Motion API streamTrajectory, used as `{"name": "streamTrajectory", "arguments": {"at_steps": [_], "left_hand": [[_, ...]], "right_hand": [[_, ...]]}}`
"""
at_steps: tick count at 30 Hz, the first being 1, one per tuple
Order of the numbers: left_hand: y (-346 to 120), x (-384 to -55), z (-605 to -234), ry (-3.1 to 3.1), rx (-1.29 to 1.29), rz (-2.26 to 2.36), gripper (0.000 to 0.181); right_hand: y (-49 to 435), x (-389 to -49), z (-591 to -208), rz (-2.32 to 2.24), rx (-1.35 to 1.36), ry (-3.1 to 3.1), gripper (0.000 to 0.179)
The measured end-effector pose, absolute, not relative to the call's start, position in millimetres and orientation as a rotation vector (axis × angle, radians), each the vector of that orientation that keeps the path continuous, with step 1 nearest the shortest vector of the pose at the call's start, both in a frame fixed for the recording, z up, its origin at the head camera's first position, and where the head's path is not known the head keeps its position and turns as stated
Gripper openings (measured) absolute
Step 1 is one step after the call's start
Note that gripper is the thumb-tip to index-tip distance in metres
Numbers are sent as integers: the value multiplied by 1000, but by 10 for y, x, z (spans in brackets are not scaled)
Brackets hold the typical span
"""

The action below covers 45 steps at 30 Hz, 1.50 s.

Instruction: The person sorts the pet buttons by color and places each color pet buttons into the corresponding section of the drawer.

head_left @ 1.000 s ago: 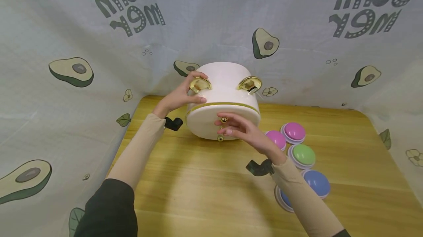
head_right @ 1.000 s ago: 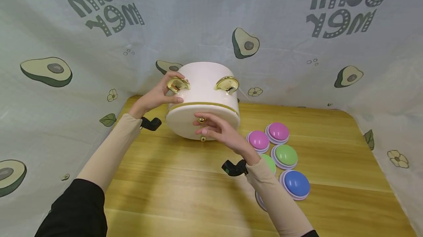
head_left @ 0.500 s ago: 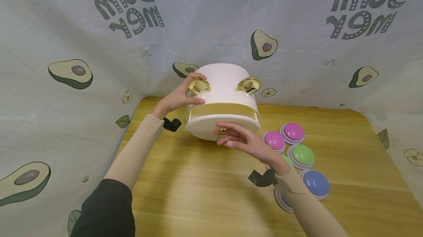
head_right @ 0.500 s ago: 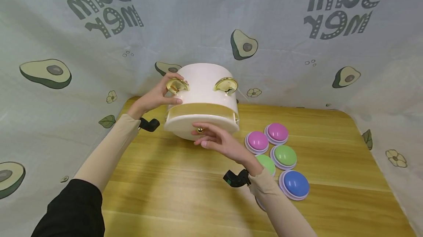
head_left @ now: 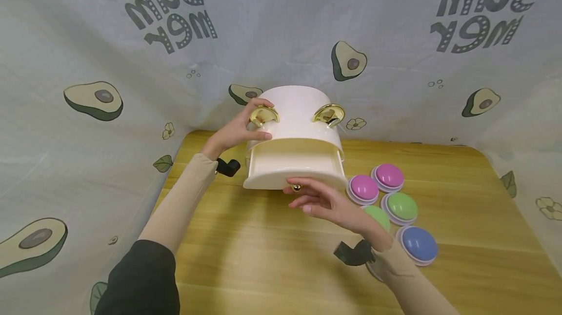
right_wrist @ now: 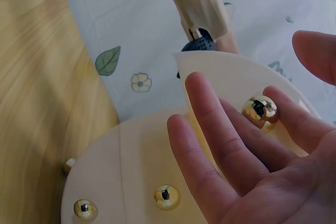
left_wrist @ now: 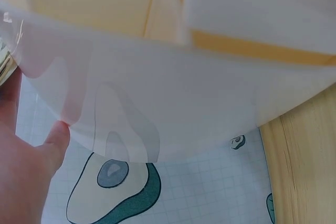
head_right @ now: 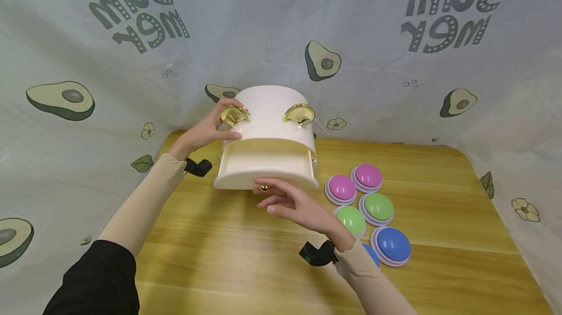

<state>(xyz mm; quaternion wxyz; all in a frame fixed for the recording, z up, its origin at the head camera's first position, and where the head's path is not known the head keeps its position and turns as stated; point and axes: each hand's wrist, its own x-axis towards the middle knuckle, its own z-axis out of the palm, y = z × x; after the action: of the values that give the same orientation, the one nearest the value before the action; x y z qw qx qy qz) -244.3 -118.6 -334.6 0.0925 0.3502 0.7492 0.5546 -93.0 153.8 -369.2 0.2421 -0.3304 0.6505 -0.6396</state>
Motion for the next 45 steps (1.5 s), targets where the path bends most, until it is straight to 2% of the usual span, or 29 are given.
{"name": "streamTrajectory", "arguments": {"at_steps": [22,39,45], "left_hand": [[-1202,-2427,-3365,2192,1038,1680,62],[-1197,-2417,-3370,2187,1036,1683,62],[-1191,-2428,-3377,2185,1058,1684,63]], "right_hand": [[1540,-611,-3696,-1661,-1041,1915,54],[1529,-457,-3807,-1667,-964,1933,53],[1528,-432,-3861,-1680,-1021,1939,52]]}}
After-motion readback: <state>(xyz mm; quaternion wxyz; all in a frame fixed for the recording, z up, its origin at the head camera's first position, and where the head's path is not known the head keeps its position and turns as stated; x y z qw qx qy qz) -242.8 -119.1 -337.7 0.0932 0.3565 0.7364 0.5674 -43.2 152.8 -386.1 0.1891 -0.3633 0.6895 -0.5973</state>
